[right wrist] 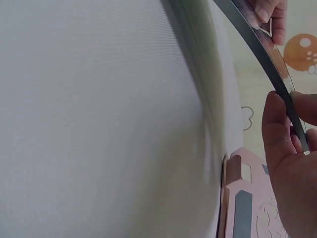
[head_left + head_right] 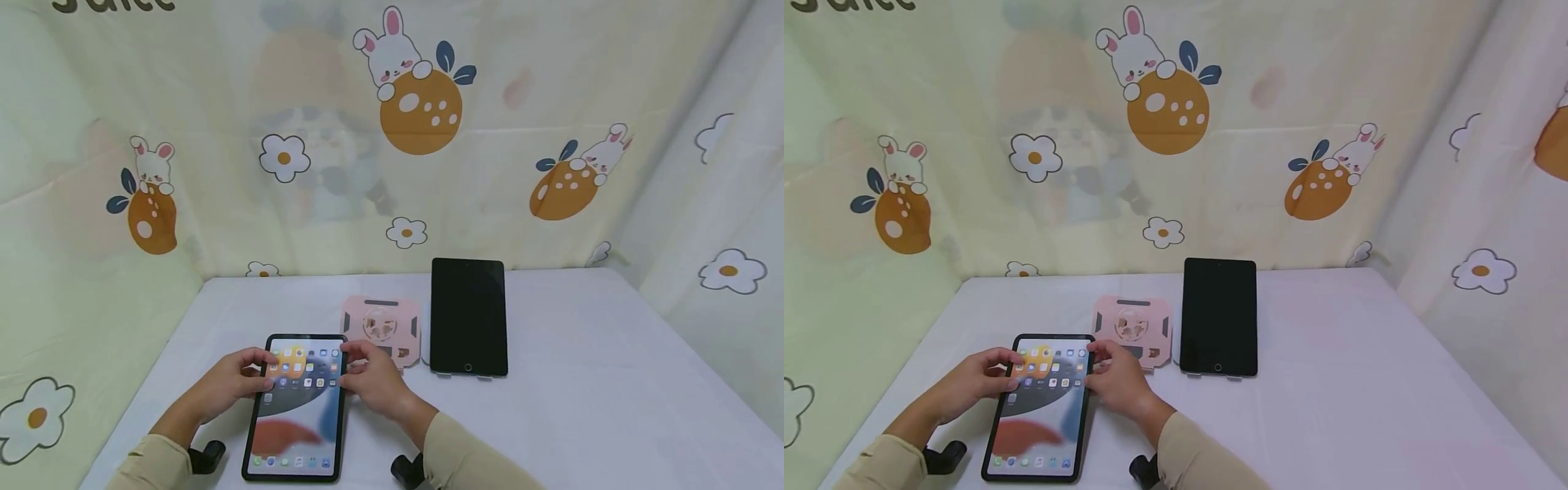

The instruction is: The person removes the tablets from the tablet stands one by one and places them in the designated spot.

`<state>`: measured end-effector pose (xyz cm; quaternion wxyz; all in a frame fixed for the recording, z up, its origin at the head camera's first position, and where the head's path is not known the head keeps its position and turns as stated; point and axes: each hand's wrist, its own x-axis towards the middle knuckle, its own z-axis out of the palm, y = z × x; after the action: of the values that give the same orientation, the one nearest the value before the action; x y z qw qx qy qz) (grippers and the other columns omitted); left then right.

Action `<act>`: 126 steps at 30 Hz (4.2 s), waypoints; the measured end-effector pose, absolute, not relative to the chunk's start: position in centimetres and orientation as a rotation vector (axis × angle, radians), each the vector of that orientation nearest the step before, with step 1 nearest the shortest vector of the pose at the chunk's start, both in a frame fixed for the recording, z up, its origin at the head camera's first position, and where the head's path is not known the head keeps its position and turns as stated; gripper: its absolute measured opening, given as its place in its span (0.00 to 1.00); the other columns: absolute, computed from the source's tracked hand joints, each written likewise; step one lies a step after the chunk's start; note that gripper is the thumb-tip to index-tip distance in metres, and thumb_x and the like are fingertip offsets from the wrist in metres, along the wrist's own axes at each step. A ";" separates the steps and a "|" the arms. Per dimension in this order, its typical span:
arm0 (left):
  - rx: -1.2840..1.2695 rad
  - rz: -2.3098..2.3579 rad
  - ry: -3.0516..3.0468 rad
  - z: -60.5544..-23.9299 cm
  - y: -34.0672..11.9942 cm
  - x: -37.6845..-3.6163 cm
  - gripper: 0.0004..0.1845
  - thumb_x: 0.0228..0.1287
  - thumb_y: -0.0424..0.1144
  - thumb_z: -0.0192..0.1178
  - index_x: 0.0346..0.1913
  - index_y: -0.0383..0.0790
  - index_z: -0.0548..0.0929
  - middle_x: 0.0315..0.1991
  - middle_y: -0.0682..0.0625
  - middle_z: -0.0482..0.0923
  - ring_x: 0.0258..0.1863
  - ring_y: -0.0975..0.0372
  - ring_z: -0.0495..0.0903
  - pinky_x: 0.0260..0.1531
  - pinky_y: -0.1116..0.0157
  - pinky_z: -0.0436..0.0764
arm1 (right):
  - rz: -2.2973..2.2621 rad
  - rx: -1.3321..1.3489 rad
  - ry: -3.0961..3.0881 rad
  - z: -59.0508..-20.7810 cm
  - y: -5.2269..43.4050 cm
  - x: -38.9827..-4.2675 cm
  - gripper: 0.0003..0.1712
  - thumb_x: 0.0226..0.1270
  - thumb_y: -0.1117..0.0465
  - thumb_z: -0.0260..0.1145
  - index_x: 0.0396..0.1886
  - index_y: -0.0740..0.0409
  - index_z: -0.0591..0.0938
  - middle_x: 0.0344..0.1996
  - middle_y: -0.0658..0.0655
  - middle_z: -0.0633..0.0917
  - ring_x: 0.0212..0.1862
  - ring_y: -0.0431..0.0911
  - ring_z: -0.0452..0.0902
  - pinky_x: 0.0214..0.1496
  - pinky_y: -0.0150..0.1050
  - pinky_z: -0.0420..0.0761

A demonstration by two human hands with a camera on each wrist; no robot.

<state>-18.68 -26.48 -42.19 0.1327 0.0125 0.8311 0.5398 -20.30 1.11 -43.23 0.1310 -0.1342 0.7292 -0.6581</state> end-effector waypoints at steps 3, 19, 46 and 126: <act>0.023 1.552 2.417 -42.4 -26.9 -18.7 0.20 0.62 0.30 0.67 0.56 0.30 0.77 0.51 0.40 0.76 0.43 0.53 0.77 0.43 0.57 0.83 | -1.883 -0.394 2.142 -43.4 0.6 -20.4 0.26 0.60 0.76 0.68 0.60 0.63 0.77 0.46 0.58 0.75 0.41 0.47 0.80 0.40 0.41 0.85; -0.081 1.453 2.445 -42.7 -28.5 -19.4 0.23 0.62 0.34 0.69 0.59 0.33 0.77 0.53 0.41 0.75 0.47 0.52 0.76 0.46 0.54 0.81 | -1.855 -0.370 2.149 -44.2 -1.5 -21.1 0.27 0.56 0.78 0.68 0.57 0.65 0.78 0.43 0.58 0.75 0.37 0.45 0.81 0.37 0.39 0.85; -0.145 1.453 2.458 -44.0 -29.3 -19.1 0.27 0.65 0.37 0.67 0.65 0.34 0.74 0.62 0.36 0.71 0.57 0.46 0.74 0.49 0.53 0.81 | -1.632 -0.354 2.307 -44.5 -1.9 -20.9 0.30 0.57 0.70 0.72 0.61 0.65 0.79 0.44 0.55 0.80 0.46 0.48 0.76 0.55 0.46 0.77; 0.303 1.608 2.450 -37.4 -12.7 -24.9 0.32 0.65 0.43 0.69 0.71 0.58 0.72 0.70 0.49 0.68 0.69 0.49 0.66 0.63 0.45 0.70 | -1.729 -0.560 2.526 -37.5 23.2 -23.9 0.29 0.74 0.61 0.63 0.71 0.64 0.69 0.68 0.65 0.72 0.68 0.58 0.68 0.58 0.27 0.72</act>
<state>-24.94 -12.65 -37.35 0.0978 0.1023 0.8276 0.5432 -23.91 23.20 -37.47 0.0147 -0.1799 0.8116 -0.5556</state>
